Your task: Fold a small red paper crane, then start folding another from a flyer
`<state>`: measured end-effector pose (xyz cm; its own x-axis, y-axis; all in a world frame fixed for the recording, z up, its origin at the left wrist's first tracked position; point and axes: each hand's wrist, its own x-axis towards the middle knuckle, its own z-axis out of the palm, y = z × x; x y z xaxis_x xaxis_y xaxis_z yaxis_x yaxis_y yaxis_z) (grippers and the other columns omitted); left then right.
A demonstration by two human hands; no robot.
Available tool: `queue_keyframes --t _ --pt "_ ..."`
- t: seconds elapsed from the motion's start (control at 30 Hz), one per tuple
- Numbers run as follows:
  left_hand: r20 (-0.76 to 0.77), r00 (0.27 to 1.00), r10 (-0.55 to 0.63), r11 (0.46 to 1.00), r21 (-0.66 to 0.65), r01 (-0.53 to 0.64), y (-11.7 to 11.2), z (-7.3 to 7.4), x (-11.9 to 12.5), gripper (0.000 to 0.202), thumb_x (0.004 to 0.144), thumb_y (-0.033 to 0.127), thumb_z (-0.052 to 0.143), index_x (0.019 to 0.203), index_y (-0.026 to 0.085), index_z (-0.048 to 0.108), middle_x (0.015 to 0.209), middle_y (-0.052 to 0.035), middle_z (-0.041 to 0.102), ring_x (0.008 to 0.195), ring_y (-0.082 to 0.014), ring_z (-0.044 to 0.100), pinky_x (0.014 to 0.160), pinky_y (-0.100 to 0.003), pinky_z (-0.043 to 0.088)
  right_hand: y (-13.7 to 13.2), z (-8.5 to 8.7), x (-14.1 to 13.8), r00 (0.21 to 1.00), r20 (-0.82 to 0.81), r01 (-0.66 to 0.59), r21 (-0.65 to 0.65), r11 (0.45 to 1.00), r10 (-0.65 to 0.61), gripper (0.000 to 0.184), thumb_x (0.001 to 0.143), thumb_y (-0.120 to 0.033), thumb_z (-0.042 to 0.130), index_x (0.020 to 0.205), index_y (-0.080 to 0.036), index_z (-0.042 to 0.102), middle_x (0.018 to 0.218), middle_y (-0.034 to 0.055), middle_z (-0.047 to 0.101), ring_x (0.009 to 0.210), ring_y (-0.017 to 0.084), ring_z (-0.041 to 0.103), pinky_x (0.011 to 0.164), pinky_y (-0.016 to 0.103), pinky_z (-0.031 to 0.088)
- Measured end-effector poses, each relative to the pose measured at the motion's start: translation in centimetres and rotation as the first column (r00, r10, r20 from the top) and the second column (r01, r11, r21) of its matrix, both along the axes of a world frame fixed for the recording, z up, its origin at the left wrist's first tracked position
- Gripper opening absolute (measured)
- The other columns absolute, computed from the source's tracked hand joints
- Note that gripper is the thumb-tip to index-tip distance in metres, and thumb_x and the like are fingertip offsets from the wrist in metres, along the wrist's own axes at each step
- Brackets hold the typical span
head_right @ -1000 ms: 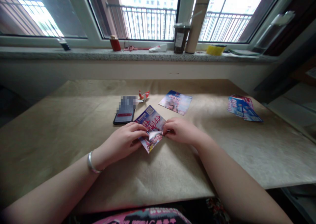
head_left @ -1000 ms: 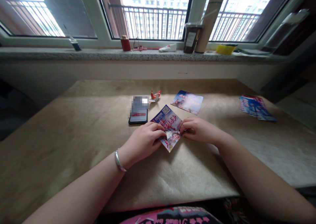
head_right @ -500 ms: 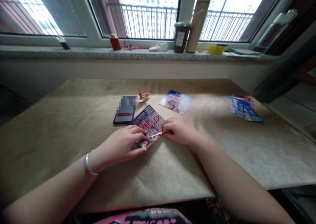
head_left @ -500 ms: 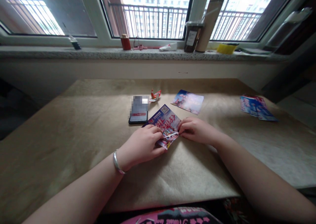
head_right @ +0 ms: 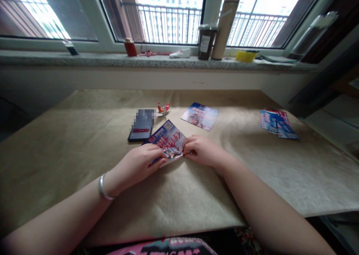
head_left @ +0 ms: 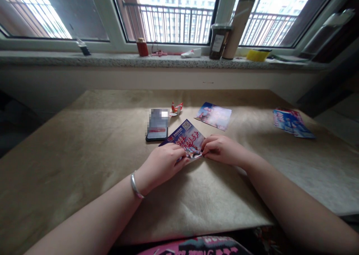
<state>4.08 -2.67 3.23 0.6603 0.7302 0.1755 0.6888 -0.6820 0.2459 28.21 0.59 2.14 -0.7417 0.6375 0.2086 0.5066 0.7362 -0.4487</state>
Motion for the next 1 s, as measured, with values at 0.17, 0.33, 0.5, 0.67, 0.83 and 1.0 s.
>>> queue_keyframes --t 0.17,0.33,0.5,0.67,0.83,1.0 --pt "0.019 1.000 0.012 0.999 -0.036 -0.011 0.8 -0.7 -0.2 0.017 0.088 0.026 0.051 0.079 0.016 0.062 0.087 -0.0048 0.064 0.085 -0.0174 0.056 0.078 -0.031 0.047 0.1 -0.1 0.1 1.000 0.009 0.010 -0.006 1.000 -0.009 0.011 0.076 -0.011 0.061 0.077 -0.020 0.068 0.089 0.0046 0.068 0.084 0.017 0.062 0.077 0.030 0.049" --pt "0.066 0.997 0.044 0.998 -0.036 -0.042 1.2 -0.9 -0.2 0.016 0.088 0.025 0.051 0.083 0.016 0.062 0.093 -0.0059 0.062 0.090 -0.0183 0.055 0.084 -0.034 0.047 0.4 -0.4 0.0 1.000 -0.013 0.001 -0.016 1.000 -0.001 0.010 0.076 -0.012 0.061 0.079 -0.020 0.067 0.089 0.0049 0.068 0.085 0.017 0.061 0.077 0.030 0.049" --pt "0.056 0.995 0.083 0.995 -0.054 -0.080 1.6 -1.0 -0.4 0.015 0.088 0.024 0.053 0.082 0.015 0.063 0.089 -0.0061 0.061 0.088 -0.0183 0.055 0.084 -0.033 0.047 0.7 -0.6 -0.1 0.998 -0.055 0.016 -0.021 1.000 -0.017 0.009 0.079 -0.015 0.059 0.081 -0.019 0.066 0.087 0.0051 0.067 0.083 0.016 0.060 0.076 0.030 0.049" --pt "0.095 0.991 0.089 0.996 -0.037 -0.086 2.1 -1.3 -0.4 0.016 0.088 0.025 0.054 0.079 0.014 0.063 0.090 -0.0064 0.061 0.087 -0.0180 0.056 0.083 -0.032 0.047 0.6 -0.7 -0.2 0.998 -0.055 0.031 -0.017 0.999 -0.032 0.008 0.081 -0.018 0.059 0.083 -0.019 0.066 0.087 0.0058 0.067 0.083 0.017 0.060 0.075 0.029 0.048" --pt "0.110 0.990 0.091 0.996 -0.022 -0.089 2.3 -1.5 -0.3 0.017 0.088 0.024 0.054 0.078 0.014 0.063 0.090 -0.0065 0.061 0.085 -0.0172 0.056 0.080 -0.031 0.047 0.6 -0.7 0.0 0.998 -0.051 0.026 -0.028 0.999 -0.027 0.010 0.082 -0.018 0.057 0.085 -0.019 0.067 0.089 0.0065 0.066 0.084 0.017 0.060 0.077 0.029 0.048" --pt "0.116 0.989 0.095 0.995 -0.022 -0.093 2.4 -1.7 -0.2 0.017 0.088 0.024 0.054 0.078 0.014 0.063 0.090 -0.0068 0.061 0.084 -0.0175 0.056 0.080 -0.031 0.047 0.2 -0.6 -0.1 0.994 -0.064 0.086 -0.029 0.996 -0.088 0.015 0.081 -0.016 0.057 0.093 -0.018 0.065 0.086 0.0052 0.065 0.078 0.015 0.059 0.071 0.026 0.047"
